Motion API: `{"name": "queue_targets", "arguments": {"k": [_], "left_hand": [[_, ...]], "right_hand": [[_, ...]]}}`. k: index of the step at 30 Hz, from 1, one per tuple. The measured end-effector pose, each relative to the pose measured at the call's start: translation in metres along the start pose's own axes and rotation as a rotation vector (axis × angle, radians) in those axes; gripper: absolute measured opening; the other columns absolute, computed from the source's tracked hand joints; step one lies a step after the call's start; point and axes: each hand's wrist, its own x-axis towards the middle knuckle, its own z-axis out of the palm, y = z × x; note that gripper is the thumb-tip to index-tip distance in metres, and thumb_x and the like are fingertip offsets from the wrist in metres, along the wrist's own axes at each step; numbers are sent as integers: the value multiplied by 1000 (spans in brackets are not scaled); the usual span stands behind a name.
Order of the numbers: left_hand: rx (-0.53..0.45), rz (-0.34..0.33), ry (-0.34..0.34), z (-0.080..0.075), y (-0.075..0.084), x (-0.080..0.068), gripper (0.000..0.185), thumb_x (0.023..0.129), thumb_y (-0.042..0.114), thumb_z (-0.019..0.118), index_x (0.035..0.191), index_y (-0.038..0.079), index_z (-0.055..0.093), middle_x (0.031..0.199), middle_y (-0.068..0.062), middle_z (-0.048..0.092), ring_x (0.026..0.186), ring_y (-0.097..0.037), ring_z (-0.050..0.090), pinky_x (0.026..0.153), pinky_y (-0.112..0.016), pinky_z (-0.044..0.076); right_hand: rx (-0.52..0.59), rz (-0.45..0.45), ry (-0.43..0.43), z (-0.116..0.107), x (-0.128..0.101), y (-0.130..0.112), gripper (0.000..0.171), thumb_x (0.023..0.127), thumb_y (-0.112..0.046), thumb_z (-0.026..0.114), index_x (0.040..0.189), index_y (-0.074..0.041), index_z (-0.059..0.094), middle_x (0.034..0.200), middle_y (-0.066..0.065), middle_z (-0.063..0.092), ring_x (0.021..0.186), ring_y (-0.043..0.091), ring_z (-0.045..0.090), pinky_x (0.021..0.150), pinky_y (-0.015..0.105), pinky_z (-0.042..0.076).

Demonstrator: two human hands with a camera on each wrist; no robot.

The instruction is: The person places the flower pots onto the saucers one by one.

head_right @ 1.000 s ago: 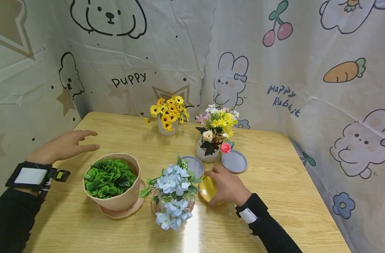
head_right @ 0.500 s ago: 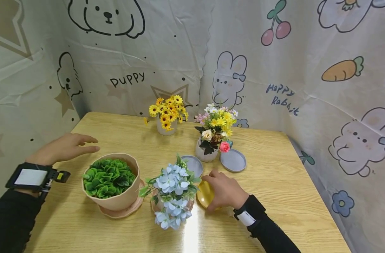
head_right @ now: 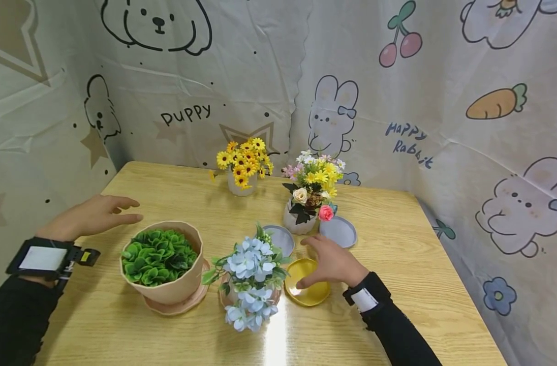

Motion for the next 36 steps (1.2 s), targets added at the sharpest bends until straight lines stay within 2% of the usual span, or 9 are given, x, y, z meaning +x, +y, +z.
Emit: {"name": "queue_targets", "arguments": {"k": [5,9,11,17,23,26,32,36], "left_hand": [[3,-5,-1,1,-1,-1,68,107,45,62,143,-12,58,140,-41,58,129,-59,56,101,-73,49],[-2,1,3,2,-2,-2,66,107,44,63,143,-12,58,139,-41,59,128,-59,58,100,-72,50],[-2,6,5,2,-3,-2,66,107,44,62,143,-12,58,139,-41,59,127,-58,58,99,-71,51],[-13,16,5,3,-3,-4,68,108,46,61,144,-11,58,140,-40,59,129,-58,57,100,-72,50],[-15,20,7,6,-5,-7,68,108,46,60,144,-12,58,142,-39,59,132,-58,55,102,-73,48],[-14,12,5,7,-6,-8,69,108,47,60,145,-11,57,142,-39,58,132,-59,54,102,-73,48],[-15,2,8,7,-5,-9,68,108,45,60,145,-12,57,141,-40,58,131,-59,56,101,-72,49],[-17,7,16,7,-5,-10,67,108,45,60,144,-12,58,142,-39,58,132,-58,55,103,-72,48]], "right_hand": [[85,51,150,-7,13,26,103,72,-48,97,148,6,54,146,28,57,136,49,53,110,66,47],[167,89,238,-7,23,43,111,74,-39,98,158,6,42,155,31,49,143,51,46,115,68,41],[190,121,258,-6,28,50,113,75,-38,98,160,6,38,155,31,48,143,51,47,115,68,42],[222,173,289,-6,45,62,100,75,-38,98,153,2,49,147,27,57,135,45,55,114,61,46],[302,101,307,-13,62,57,99,75,-28,98,158,-7,47,157,19,53,148,41,46,122,61,35],[364,76,303,-17,67,52,95,76,-24,98,157,-9,50,156,16,55,148,39,46,123,60,34],[442,141,284,-20,73,45,101,78,-29,98,162,-11,44,161,14,50,152,37,41,126,60,29],[507,169,270,-19,75,42,103,81,-25,96,165,-13,38,166,12,45,156,34,36,128,57,26]]}}
